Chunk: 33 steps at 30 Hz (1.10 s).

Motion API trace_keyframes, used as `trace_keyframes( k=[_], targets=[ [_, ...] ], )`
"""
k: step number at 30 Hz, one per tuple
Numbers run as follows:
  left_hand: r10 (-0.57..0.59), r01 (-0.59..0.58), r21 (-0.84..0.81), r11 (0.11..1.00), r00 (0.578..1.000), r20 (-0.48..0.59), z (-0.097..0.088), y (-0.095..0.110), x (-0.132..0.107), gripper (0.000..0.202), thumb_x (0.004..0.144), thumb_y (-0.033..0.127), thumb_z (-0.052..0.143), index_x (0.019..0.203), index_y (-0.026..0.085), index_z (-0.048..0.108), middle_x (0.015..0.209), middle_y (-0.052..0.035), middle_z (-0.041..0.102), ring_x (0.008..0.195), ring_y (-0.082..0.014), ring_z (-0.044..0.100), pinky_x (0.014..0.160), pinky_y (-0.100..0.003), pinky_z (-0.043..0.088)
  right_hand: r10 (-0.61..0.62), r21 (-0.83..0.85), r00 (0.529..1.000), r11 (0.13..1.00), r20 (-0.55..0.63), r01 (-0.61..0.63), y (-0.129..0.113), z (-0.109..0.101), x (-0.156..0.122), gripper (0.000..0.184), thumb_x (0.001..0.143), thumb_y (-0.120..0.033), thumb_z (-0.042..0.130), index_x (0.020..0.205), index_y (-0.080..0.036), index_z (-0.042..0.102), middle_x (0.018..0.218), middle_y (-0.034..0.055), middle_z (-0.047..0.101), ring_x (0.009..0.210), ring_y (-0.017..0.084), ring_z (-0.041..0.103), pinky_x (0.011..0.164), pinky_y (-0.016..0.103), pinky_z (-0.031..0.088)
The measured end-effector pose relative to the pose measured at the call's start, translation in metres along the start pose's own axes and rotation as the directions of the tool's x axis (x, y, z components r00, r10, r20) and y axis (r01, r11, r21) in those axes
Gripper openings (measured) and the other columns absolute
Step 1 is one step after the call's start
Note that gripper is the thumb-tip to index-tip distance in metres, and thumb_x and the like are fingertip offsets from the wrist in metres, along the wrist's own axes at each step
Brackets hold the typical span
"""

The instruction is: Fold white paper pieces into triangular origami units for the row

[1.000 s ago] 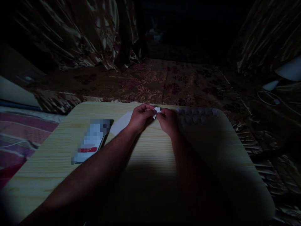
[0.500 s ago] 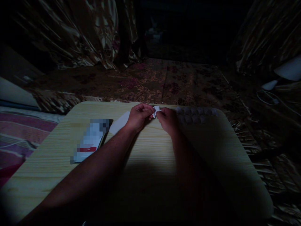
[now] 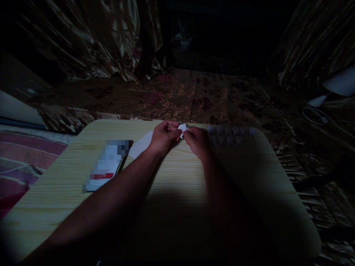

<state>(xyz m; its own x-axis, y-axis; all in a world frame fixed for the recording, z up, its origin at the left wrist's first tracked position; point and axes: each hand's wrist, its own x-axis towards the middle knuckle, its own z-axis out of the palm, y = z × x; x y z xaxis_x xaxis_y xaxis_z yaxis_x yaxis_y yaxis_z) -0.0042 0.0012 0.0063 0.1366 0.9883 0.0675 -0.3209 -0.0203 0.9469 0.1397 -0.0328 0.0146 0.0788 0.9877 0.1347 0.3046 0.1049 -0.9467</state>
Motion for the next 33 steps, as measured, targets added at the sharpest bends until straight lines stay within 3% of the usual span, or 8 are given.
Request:
trace_keyframes(
  k=[10, 24, 33],
  targets=[
    [-0.002, 0.002, 0.041, 0.999, 1.0, 0.001, 0.0025, 0.0, -0.0022, 0.04, 0.062, 0.024, 0.081, 0.092, 0.018, 0.057, 0.055, 0.0061, 0.061, 0.045, -0.0085, 0.053, 0.05, -0.021, 0.04, -0.035, -0.107, 0.999, 0.994, -0.002, 0.035, 0.0025, 0.0013, 0.0005, 0.024, 0.082, -0.037, 0.056, 0.065, -0.021, 0.057, 0.053, -0.0037, 0.054, 0.051, 0.012, 0.047, 0.051, 0.026, 0.034],
    [0.023, -0.022, 0.019, 1.0, 0.999, -0.029, 0.0033, -0.0022, -0.0022, 0.039, 0.063, 0.024, 0.082, 0.092, 0.019, 0.057, 0.057, 0.0058, 0.062, 0.047, -0.009, 0.054, 0.051, -0.021, 0.041, -0.118, -0.125, 0.992, 0.986, -0.044, 0.111, 0.0094, 0.0033, 0.0017, 0.023, 0.082, -0.036, 0.058, 0.065, -0.021, 0.057, 0.055, -0.0034, 0.054, 0.054, 0.013, 0.049, 0.054, 0.026, 0.035],
    [0.037, -0.036, 0.024, 0.999, 0.998, -0.058, 0.0034, -0.0019, -0.002, 0.039, 0.063, 0.024, 0.082, 0.092, 0.019, 0.056, 0.058, 0.0064, 0.061, 0.048, -0.0085, 0.053, 0.051, -0.021, 0.04, -0.084, -0.101, 0.996, 0.992, -0.036, 0.08, 0.008, 0.0057, 0.0021, 0.02, 0.081, -0.035, 0.057, 0.067, -0.021, 0.059, 0.055, -0.0035, 0.055, 0.054, 0.013, 0.049, 0.055, 0.027, 0.037]
  ],
)
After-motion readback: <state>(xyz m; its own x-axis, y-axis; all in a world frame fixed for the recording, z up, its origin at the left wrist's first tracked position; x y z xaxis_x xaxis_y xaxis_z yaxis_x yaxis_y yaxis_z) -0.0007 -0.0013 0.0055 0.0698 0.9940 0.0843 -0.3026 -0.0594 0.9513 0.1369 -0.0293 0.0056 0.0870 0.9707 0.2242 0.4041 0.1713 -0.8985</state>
